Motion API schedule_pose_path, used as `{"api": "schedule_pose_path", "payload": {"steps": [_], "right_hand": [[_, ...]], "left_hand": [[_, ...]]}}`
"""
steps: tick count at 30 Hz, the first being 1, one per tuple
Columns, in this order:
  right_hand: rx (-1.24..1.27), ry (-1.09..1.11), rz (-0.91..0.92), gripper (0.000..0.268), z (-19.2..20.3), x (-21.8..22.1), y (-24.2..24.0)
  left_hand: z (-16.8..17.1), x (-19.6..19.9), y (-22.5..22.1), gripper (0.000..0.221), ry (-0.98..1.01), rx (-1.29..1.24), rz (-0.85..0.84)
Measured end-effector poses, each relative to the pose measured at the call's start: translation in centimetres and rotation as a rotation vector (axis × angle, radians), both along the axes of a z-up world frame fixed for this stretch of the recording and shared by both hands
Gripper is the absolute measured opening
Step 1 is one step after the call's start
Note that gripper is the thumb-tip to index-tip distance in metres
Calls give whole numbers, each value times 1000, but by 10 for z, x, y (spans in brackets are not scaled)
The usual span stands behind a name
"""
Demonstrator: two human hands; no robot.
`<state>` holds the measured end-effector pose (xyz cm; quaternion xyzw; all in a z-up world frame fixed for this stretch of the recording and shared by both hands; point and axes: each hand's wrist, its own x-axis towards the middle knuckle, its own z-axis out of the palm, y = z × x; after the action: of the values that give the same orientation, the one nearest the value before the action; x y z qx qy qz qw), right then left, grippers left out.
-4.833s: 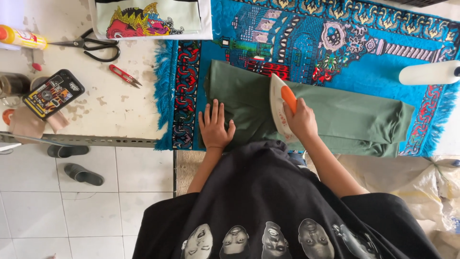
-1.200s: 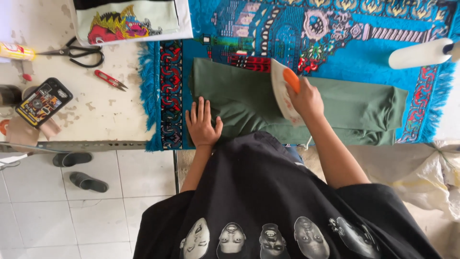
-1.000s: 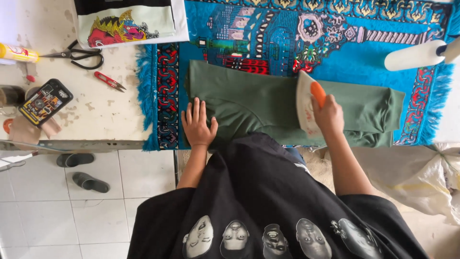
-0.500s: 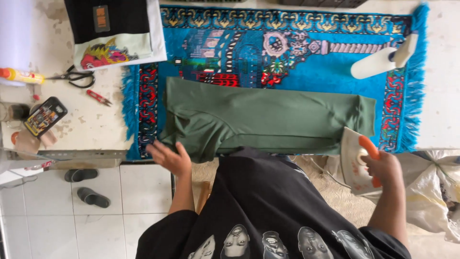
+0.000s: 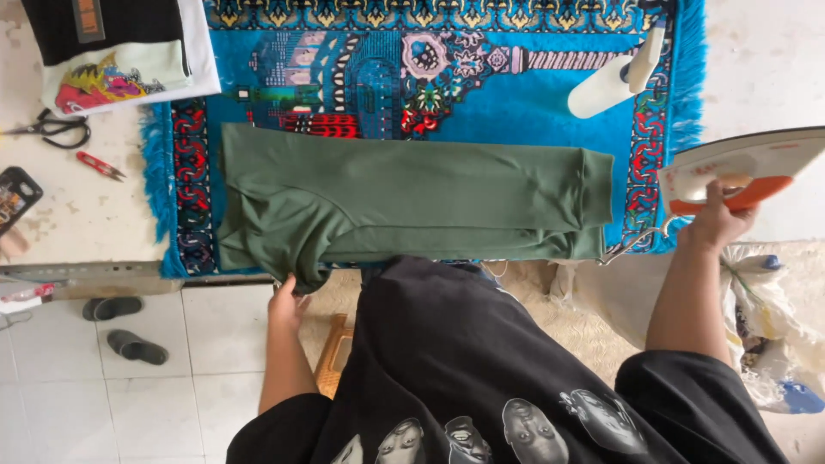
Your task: Ironing a green t-shirt to remove wrinkles and then folding it into a neat square.
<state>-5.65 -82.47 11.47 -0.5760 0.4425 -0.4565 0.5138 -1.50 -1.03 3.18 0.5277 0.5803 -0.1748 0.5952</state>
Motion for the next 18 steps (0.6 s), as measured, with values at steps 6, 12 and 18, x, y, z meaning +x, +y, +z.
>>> {"api": "schedule_pose_path", "payload": {"steps": [6, 12, 18], "right_hand": [[76, -111, -162, 43, -27, 11, 26], [-71, -48, 71, 19, -58, -30, 44], [-425, 247, 90, 114, -74, -52, 40]], "left_hand": [[63, -6, 9, 40, -178, 521, -348], [130, 4, 2, 34, -466, 200, -64], [165, 15, 11, 46, -87, 194, -484]]}}
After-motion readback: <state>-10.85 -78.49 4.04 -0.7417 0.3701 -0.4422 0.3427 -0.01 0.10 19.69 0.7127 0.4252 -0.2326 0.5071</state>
